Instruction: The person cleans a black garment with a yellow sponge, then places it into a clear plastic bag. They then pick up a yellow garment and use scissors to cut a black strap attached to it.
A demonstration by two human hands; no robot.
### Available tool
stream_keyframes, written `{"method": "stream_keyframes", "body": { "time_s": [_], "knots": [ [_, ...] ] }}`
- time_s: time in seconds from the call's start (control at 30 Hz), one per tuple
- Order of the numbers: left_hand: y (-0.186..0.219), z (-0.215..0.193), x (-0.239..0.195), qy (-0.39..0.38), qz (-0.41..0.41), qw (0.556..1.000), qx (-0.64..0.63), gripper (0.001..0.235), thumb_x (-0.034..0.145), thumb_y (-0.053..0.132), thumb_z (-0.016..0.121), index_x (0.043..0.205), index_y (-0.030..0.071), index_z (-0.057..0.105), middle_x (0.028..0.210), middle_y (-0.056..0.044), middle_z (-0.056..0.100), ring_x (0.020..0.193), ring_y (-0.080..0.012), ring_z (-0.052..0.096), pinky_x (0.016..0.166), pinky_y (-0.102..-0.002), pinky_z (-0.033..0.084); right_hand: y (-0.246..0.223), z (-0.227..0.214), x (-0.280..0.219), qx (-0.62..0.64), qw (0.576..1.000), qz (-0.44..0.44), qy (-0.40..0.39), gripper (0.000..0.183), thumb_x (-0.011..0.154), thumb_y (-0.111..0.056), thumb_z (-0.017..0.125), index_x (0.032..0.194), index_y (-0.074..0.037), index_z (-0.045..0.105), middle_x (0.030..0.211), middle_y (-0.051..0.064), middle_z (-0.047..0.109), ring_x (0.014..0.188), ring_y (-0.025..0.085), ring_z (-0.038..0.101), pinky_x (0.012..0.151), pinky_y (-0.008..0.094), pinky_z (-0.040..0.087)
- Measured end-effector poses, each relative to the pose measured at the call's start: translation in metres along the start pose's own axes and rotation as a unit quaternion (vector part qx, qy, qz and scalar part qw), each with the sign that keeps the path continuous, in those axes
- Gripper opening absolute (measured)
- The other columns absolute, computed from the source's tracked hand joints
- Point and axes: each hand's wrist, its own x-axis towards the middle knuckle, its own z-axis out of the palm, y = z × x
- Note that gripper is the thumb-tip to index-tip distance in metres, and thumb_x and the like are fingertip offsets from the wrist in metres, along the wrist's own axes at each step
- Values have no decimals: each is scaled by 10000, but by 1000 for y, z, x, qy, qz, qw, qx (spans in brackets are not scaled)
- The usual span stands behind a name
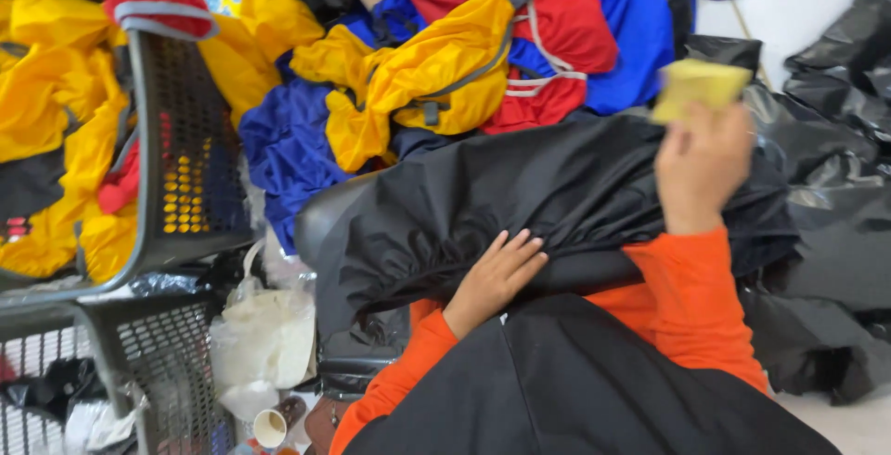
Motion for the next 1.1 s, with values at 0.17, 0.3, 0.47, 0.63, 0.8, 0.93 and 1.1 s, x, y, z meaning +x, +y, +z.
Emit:
{"method": "stream_keyframes", "body": {
  "time_s": [0.17,0.3,0.47,0.63,0.8,0.93,1.1],
  "knots": [
    [-7,-8,-31,126,6,986,113,251,908,300,779,1109,151,768,1214,-56,748,1159,-301,710,1058,-534,515,-73,-44,2,304,951,-55,-22,124,901,-93,853,963,-129,752,964,68,632,933,333,629,865,394,504],
    [-11,-13,-53,142,-77,972,169,148,823,199,857,825,119,732,889,-62,691,952,-330,710,943,-532,562,-156,-67,-17,587,753,-163,-249,72,903,-193,757,966,-180,790,977,86,745,896,322,720,785,407,573],
    [-34,23,-90,187,-56,965,177,103,892,233,767,953,152,785,958,-20,741,821,-211,694,795,-371,556,-152,3,-18,295,898,-274,-177,175,857,-176,746,1025,-129,757,1022,137,696,964,351,678,789,453,581],
    [-35,22,-83,221,-51,952,206,128,898,254,745,983,173,797,1006,17,778,784,-161,684,768,-307,557,-138,-15,26,80,979,-182,-44,290,845,-155,812,1121,-100,745,1070,98,600,918,304,607,750,374,522],
    [-36,23,-85,248,-34,933,258,122,920,238,687,989,219,785,992,49,768,800,-114,691,766,-271,512,-212,-63,-3,606,725,-228,-235,78,832,-81,788,834,-157,773,903,66,745,914,344,691,859,414,532],
    [-34,26,-94,225,-42,949,216,82,902,185,700,927,174,777,950,-4,765,778,-154,690,794,-267,572,-227,-18,-12,565,728,-280,-269,95,805,-92,754,894,-60,752,938,187,725,913,429,683,837,506,553],
    [-33,24,-89,252,-49,941,221,144,944,274,679,977,199,798,999,44,786,798,-108,679,775,-247,542,-196,34,17,307,940,-122,-83,274,921,-119,783,1193,-106,752,1045,85,625,942,323,667,826,402,544]
  ]
}}
